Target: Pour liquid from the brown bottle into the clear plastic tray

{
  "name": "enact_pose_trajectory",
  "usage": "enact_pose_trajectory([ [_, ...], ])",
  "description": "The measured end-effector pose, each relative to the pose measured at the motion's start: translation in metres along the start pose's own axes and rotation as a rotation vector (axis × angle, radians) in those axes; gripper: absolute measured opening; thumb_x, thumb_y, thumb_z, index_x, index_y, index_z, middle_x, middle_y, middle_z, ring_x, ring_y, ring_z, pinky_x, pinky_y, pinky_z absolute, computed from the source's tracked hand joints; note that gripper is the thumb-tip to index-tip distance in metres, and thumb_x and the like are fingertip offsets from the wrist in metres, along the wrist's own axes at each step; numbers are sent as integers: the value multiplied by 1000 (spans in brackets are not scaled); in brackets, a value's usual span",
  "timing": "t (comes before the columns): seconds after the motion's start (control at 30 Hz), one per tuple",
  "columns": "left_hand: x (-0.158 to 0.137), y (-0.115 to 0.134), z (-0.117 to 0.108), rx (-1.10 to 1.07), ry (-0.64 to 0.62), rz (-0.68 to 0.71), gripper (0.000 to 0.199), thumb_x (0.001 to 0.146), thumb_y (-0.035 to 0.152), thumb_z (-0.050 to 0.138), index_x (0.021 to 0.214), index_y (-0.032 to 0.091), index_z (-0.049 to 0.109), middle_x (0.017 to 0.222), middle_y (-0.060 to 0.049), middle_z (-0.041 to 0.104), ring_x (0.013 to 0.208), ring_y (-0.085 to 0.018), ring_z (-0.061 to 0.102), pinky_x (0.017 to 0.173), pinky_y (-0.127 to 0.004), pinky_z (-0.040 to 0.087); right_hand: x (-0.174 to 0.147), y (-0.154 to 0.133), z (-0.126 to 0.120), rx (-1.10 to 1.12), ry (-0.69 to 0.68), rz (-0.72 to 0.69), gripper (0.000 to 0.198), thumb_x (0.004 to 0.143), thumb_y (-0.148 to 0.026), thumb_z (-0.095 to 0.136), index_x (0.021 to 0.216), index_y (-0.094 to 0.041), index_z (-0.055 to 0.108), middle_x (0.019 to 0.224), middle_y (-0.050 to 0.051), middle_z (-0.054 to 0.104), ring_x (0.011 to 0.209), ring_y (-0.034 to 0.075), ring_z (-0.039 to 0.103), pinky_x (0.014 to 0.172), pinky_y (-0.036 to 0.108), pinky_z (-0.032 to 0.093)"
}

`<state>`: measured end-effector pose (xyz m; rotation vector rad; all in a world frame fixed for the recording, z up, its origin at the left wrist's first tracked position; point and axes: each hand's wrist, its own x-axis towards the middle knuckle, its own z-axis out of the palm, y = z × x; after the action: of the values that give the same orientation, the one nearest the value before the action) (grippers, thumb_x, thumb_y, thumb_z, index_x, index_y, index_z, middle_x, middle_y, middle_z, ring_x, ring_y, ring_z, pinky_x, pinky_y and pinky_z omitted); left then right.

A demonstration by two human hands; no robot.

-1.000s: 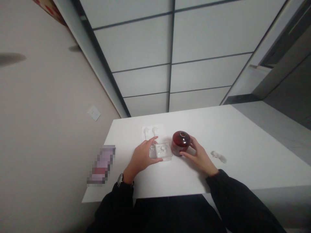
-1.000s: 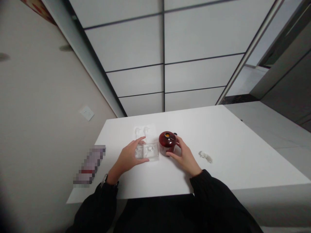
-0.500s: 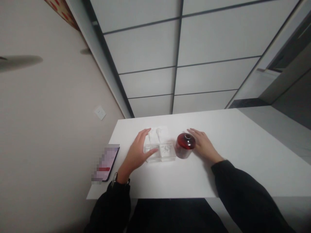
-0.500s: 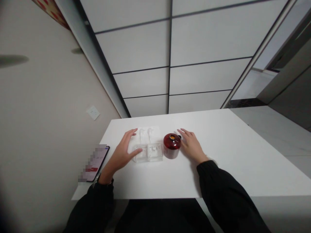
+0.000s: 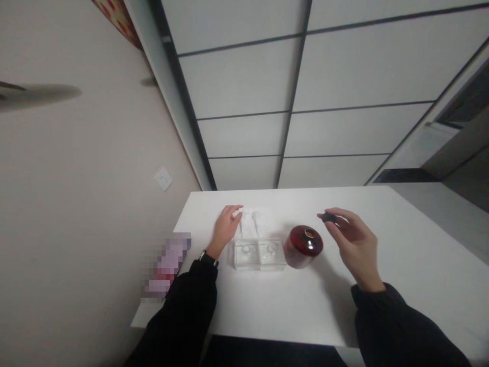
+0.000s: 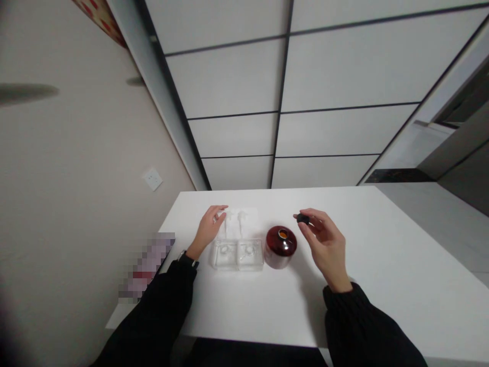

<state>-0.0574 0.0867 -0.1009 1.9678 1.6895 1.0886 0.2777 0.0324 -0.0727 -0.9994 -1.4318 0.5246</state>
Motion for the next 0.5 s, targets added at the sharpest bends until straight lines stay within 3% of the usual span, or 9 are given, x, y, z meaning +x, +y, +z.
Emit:
enact_pose_trajectory([
  [0.07, -2, -1, 0, 6, -35, 18, 31, 101, 25, 57, 129, 20, 70, 121, -6, 71, 84, -15, 65, 96, -33, 55, -2, -19, 11, 106, 12, -106, 19, 96, -26, 70, 115, -29, 72, 118, 7, 70, 105, 23, 75, 89, 44, 65],
  [0.17, -1, -4, 0, 26, -72, 21, 34, 100, 27, 59, 133, 21, 69, 124, -7, 72, 87, -17, 66, 97, -36, 55, -7, -27, 25, 89, -35, -216, 20, 94, -19, 72, 110, -30, 76, 111, 6, 72, 102, 23, 74, 90, 45, 64],
  [0.37, 3, -10, 4, 48, -82, -29, 33, 90, 26, 69, 122, 21, 74, 117, -6, 77, 83, -18, 64, 92, -38, 56, -15, -15, 36, 80, -9, -232, 22, 92, -13, 71, 108, -29, 76, 107, 6, 73, 99, 23, 75, 88, 44, 65],
  [0.5, 7, -15, 6, 30, -38, -78, 33, 90, 25, 68, 122, 19, 73, 112, -6, 77, 81, -18, 63, 88, -36, 57, -21, -12, 39, 105, 22, -240, 26, 92, -11, 69, 110, -29, 74, 107, 6, 78, 101, 25, 76, 99, 55, 63],
])
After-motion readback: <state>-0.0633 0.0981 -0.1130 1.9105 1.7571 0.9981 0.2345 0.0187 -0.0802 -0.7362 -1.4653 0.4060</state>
